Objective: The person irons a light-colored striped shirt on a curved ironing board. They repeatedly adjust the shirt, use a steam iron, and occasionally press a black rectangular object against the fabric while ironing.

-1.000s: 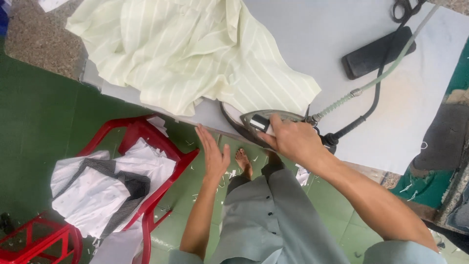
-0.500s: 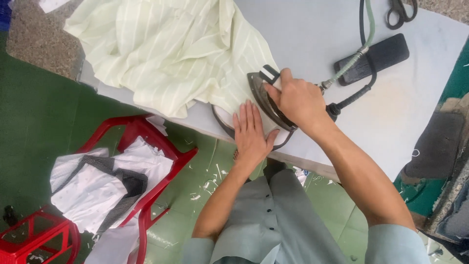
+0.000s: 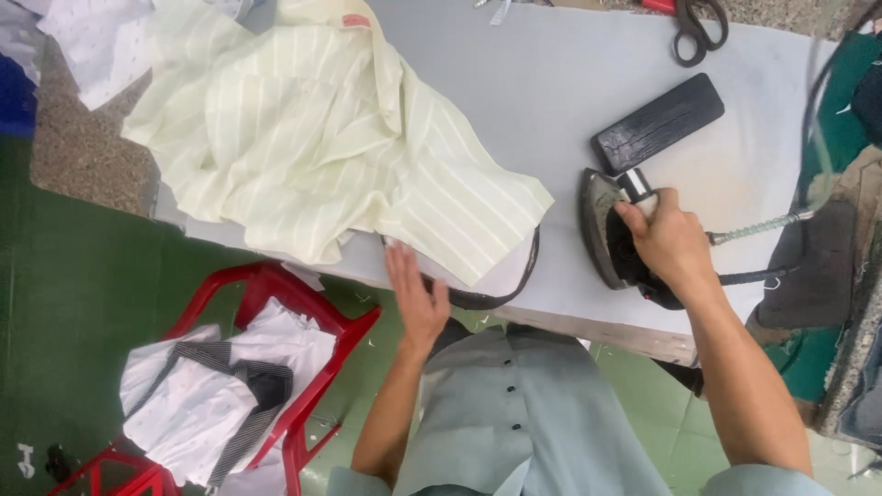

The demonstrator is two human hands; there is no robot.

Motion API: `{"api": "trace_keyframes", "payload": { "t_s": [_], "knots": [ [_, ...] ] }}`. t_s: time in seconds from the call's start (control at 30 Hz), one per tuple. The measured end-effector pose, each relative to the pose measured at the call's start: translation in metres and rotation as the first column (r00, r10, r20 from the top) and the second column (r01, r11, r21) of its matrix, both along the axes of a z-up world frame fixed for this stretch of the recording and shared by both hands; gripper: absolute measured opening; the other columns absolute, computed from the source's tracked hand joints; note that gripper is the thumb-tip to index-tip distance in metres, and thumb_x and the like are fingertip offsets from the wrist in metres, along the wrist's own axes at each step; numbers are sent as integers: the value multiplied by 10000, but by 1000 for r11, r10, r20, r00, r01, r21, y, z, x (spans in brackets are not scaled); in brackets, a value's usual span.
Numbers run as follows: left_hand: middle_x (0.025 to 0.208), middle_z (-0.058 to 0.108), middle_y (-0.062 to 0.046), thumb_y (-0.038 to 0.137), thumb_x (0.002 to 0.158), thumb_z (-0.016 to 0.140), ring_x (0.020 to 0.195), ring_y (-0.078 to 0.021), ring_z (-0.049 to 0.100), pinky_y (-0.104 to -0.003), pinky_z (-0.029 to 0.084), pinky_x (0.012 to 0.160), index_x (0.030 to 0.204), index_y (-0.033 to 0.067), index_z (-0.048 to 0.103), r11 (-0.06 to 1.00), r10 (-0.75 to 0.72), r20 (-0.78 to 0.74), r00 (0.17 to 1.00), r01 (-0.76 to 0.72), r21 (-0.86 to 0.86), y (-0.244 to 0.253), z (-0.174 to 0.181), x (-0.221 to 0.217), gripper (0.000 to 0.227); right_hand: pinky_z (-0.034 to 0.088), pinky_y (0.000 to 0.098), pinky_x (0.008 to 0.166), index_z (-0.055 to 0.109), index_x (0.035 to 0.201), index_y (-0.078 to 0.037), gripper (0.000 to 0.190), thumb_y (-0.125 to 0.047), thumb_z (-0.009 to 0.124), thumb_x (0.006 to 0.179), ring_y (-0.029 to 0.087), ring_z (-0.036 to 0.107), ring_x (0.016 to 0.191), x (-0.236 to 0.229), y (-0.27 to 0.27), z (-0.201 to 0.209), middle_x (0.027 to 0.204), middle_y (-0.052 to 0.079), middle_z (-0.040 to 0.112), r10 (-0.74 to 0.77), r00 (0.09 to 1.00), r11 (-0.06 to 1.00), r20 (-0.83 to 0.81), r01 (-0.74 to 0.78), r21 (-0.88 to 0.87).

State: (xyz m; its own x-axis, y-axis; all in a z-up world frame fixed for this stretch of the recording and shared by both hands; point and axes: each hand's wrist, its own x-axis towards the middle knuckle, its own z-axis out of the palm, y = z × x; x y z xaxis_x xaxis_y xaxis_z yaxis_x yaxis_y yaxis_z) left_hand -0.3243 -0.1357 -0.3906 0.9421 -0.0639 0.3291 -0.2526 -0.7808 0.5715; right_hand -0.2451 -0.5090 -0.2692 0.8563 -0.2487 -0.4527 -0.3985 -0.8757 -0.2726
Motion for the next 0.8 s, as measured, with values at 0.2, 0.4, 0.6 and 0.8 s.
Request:
{"api": "trace_keyframes", "payload": {
  "t_s": [0.2, 0.4, 0.6, 0.8],
  "knots": [
    [1432, 522, -234, 243, 1113, 346, 1362, -363, 466, -492, 375, 1155, 1411, -29, 521, 903, 305, -166, 938, -340, -262, 64, 13, 23, 440, 444, 597, 924, 466, 1466, 89, 578, -292, 591, 1049, 535, 532, 1145, -55, 2, -11, 1279, 350, 549, 45, 918, 992, 394, -88, 92],
    [1573, 421, -216, 571, 1007, 281, 1462, -366, 383, -485, 282, 1211, 1494, 21, 453, 731, 229, -680, 696, -584, -351, 54, 64, 66, 755, 565, 528, 1056, 446, 1580, -32, 947, -23, 919, 760, 465, 426, 1408, -101, 51, -35, 1580, 324, 398, 485, 809, 677, 331, -108, -728],
    [1402, 454, -255, 476, 1021, 628, 1369, -389, 450, -478, 366, 1174, 1340, -30, 640, 656, 286, -643, 711, -634, -409, 36, 70, 82, 598, 179, 517, 1243, 438, 1554, -164, 745, -616, 498, 966, 346, 281, 1531, -72, 182, -74, 1635, 130, 392, 613, 491, 779, 619, -507, -369],
    [1345, 533, -229, 292, 1049, 657, 1298, -337, 499, -460, 399, 1118, 1247, 13, 713, 685, 491, -357, 795, -605, -405, 95, 51, 61, 346, 330, 605, 1153, 594, 1406, -93, 883, -790, 350, 921, 449, 359, 1476, -109, 259, -70, 1549, 248, 461, 646, 455, 645, 612, -755, -119]
  ]
}}
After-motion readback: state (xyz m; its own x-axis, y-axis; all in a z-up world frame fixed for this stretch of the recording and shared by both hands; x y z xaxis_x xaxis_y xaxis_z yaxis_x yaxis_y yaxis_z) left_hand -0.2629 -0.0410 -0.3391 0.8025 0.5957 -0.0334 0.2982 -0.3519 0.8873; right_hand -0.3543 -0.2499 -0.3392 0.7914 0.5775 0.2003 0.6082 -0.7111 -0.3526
